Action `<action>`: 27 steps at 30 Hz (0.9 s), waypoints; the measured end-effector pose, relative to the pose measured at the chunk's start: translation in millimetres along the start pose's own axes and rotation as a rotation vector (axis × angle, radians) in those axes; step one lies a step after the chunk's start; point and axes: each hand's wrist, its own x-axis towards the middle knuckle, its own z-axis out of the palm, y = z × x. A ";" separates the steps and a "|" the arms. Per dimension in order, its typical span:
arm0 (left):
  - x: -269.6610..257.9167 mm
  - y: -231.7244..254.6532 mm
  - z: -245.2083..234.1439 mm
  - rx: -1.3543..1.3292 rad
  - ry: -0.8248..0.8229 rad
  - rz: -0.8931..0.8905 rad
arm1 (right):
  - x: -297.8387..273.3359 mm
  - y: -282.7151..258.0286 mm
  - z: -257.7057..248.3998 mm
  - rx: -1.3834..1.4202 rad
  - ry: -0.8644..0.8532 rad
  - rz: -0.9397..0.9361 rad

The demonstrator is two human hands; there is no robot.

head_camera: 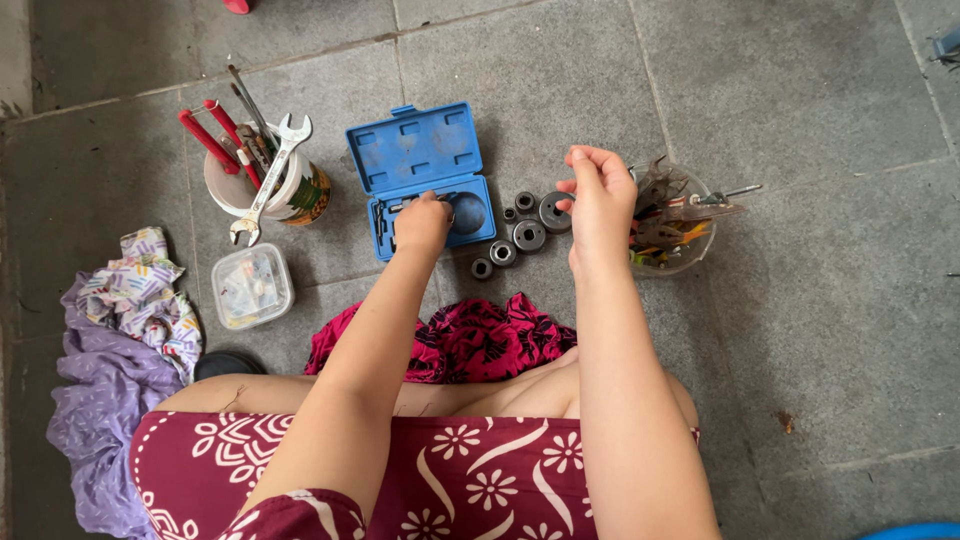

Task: The person sits on the floor and removes metal drill bits and sockets from a blue plastic case, placing them on the floor. They then pick up the items and place them back into the case, repeating the process of removing and reinserting the tools.

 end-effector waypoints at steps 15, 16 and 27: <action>-9.4 25.1 -38.1 -0.276 0.169 0.029 | 0.7 0.7 -0.4 0.004 0.002 0.006; -9.7 29.2 -42.7 -0.361 0.193 0.038 | 0.8 0.5 -0.4 0.006 0.000 0.005; 6.3 70.0 -27.4 -0.765 0.177 0.070 | -2.1 -3.0 -0.7 0.012 -0.002 0.008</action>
